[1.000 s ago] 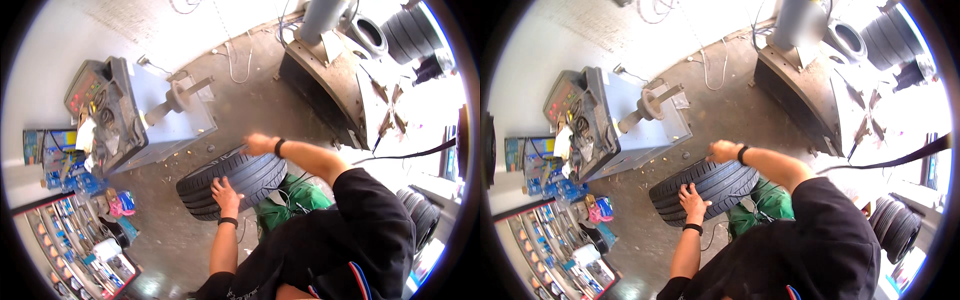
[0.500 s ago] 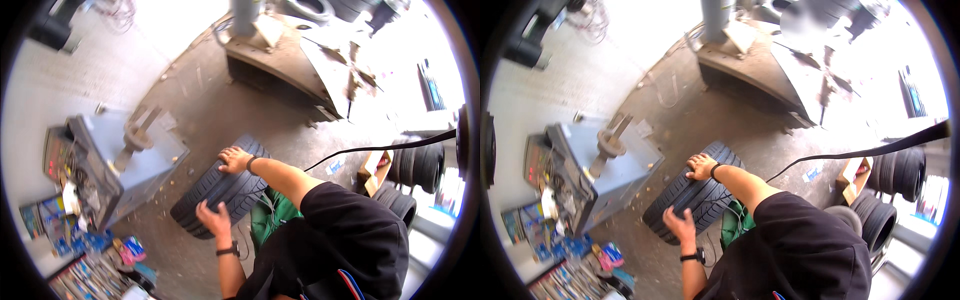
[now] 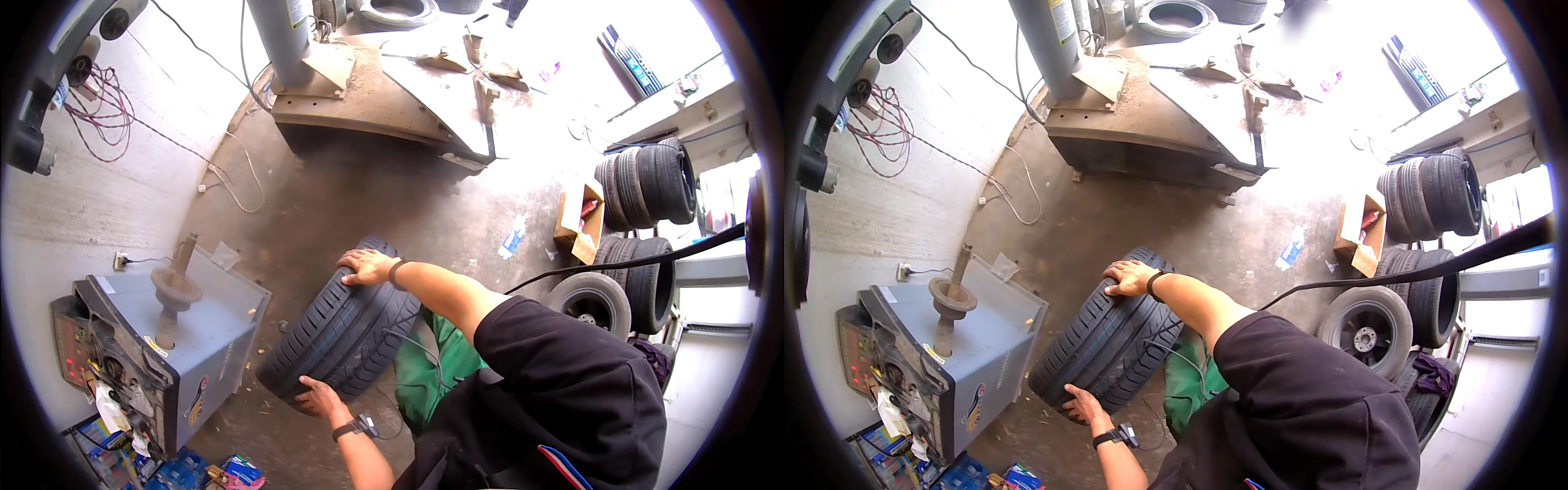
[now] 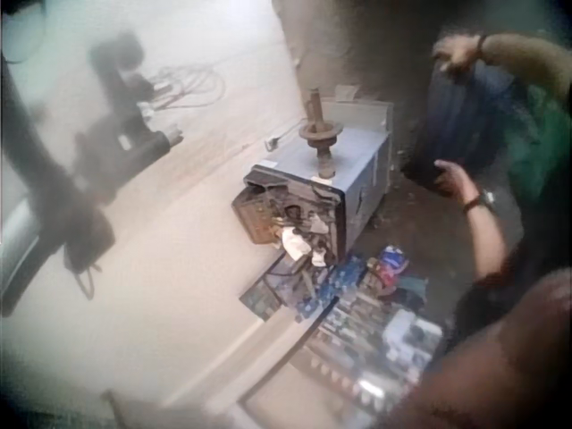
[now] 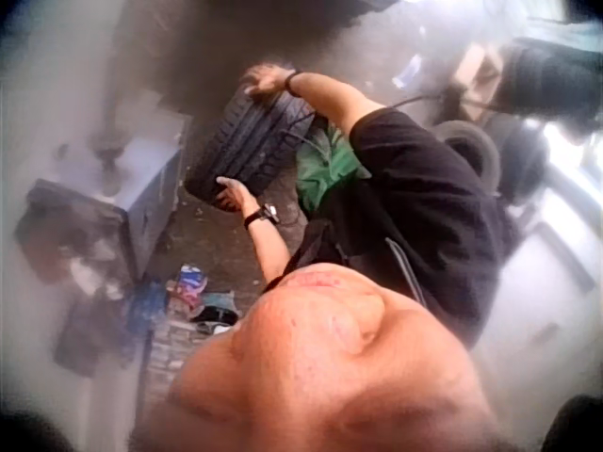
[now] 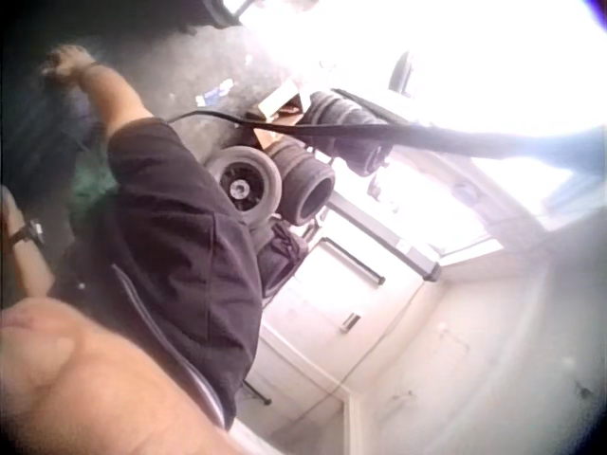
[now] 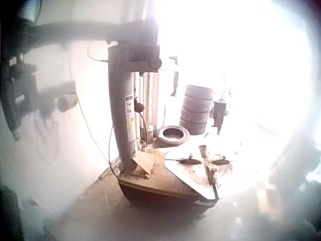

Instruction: The person buffs the inner surface of a tire using a handheld power tool and then mounts the wheel onto a balancing machine.

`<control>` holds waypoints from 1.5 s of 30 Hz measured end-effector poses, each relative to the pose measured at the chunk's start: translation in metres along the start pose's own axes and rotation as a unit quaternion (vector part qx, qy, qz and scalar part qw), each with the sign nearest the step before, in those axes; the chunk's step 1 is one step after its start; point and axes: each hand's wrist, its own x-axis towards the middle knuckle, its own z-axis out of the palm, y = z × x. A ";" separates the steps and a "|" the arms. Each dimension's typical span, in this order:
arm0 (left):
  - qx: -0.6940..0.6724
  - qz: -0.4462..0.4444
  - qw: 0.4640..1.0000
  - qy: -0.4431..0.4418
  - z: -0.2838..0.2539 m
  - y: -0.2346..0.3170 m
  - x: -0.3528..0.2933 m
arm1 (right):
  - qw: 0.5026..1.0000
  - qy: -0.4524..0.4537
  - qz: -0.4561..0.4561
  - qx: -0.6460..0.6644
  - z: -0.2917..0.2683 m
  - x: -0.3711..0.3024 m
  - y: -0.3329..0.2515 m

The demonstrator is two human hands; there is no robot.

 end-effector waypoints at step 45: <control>-0.110 0.310 0.944 -0.018 0.049 0.121 -0.121 | 0.902 0.161 0.346 0.202 -0.024 -0.065 0.024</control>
